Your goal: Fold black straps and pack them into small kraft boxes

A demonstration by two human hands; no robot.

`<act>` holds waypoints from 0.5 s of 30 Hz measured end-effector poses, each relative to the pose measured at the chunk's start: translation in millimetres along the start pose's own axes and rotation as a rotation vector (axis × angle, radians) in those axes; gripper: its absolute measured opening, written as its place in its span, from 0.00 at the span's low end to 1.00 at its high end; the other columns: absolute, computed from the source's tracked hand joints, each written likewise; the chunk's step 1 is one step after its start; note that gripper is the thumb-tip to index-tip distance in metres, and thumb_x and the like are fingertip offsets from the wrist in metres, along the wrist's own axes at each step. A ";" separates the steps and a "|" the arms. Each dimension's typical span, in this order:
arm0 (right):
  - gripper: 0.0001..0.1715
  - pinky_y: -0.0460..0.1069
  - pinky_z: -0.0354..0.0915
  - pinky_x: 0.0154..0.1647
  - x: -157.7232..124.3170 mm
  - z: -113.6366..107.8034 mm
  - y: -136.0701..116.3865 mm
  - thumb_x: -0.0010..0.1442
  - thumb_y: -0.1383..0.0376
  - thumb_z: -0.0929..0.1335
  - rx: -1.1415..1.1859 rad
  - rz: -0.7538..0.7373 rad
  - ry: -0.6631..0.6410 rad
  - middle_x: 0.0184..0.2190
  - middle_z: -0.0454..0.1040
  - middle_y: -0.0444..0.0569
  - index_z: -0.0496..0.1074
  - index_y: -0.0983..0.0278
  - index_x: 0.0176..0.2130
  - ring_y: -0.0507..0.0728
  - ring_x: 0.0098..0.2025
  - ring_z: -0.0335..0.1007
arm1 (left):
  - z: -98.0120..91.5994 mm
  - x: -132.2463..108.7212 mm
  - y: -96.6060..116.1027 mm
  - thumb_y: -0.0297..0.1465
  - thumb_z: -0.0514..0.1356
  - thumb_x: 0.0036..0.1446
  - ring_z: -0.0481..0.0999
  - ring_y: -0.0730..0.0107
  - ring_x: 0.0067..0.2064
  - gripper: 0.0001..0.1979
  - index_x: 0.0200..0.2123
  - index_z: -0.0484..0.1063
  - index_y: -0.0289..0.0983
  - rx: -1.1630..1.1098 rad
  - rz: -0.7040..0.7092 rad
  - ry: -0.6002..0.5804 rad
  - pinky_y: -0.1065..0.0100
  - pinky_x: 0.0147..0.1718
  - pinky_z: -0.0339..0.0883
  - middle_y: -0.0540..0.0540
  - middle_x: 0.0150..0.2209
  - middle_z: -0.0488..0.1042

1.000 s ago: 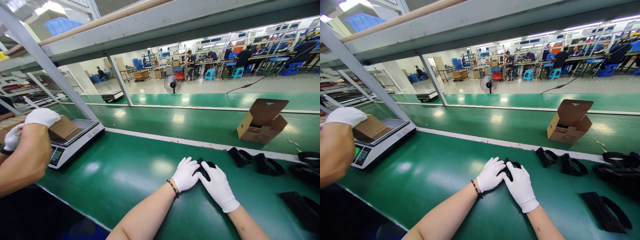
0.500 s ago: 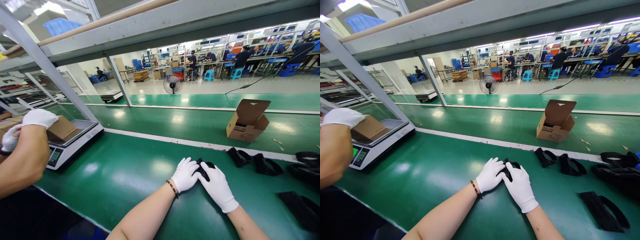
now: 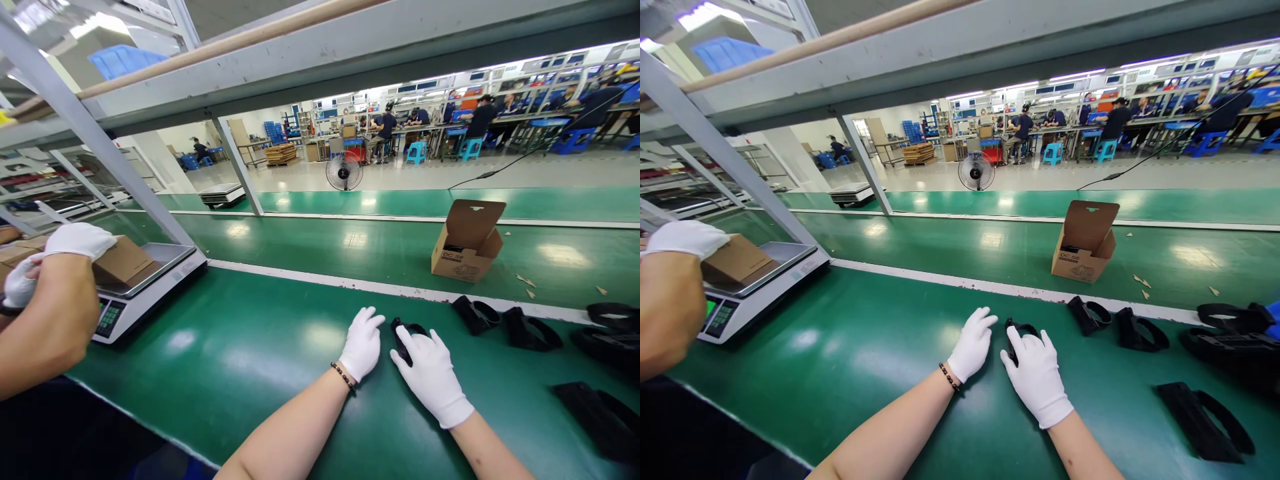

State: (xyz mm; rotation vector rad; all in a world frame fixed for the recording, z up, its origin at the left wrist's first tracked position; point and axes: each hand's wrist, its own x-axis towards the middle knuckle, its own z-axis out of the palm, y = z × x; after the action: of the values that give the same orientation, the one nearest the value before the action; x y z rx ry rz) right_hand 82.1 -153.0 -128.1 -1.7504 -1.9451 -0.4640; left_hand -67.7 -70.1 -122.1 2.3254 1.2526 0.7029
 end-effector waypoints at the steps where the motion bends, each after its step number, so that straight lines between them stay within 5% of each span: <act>1: 0.22 0.62 0.56 0.54 0.4 -0.6 -0.2 0.62 0.59 0.62 -0.006 0.006 -0.002 0.30 0.73 0.49 0.67 0.66 0.53 0.58 0.34 0.70 | -1.1 -0.4 -0.1 0.22 0.47 0.59 0.56 0.59 0.65 0.20 0.52 0.68 0.39 -0.035 -0.070 0.076 0.53 0.62 0.55 0.43 0.62 0.60; 5: 0.21 0.61 0.56 0.54 2.6 -1.6 -0.1 0.63 0.63 0.61 -0.008 0.007 0.040 0.27 0.71 0.46 0.66 0.64 0.54 0.56 0.32 0.68 | -8.3 -4.9 10.5 0.28 0.47 0.62 0.47 0.58 0.67 0.20 0.58 0.61 0.41 -0.106 -0.090 0.270 0.52 0.62 0.54 0.44 0.67 0.48; 8: 0.16 0.61 0.56 0.54 4.1 -0.1 0.6 0.62 0.65 0.62 0.016 -0.003 0.053 0.25 0.68 0.45 0.71 0.62 0.48 0.55 0.30 0.66 | -15.7 10.0 31.0 0.34 0.51 0.62 0.49 0.54 0.67 0.21 0.58 0.60 0.43 -0.020 0.089 0.225 0.49 0.62 0.54 0.44 0.67 0.49; 12: 0.12 0.61 0.56 0.54 4.5 4.7 1.4 0.61 0.64 0.63 0.060 0.034 0.088 0.26 0.69 0.46 0.73 0.63 0.41 0.56 0.31 0.67 | -24.9 76.3 62.1 0.37 0.53 0.61 0.59 0.56 0.61 0.28 0.63 0.51 0.41 0.309 0.330 0.033 0.54 0.61 0.54 0.42 0.61 0.61; 15: 0.11 0.62 0.56 0.54 4.2 7.4 1.1 0.61 0.64 0.62 0.090 0.042 0.121 0.28 0.70 0.47 0.72 0.62 0.41 0.57 0.33 0.68 | -24.9 137.3 77.4 0.32 0.53 0.60 0.64 0.55 0.56 0.30 0.64 0.48 0.42 0.502 0.329 -0.046 0.55 0.56 0.58 0.40 0.58 0.62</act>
State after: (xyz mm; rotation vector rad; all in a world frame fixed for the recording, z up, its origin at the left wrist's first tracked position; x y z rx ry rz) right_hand 82.0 -145.3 -131.9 -1.6641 -1.8135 -0.4500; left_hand 31.9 9.5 -26.1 2.9852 1.1346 0.4633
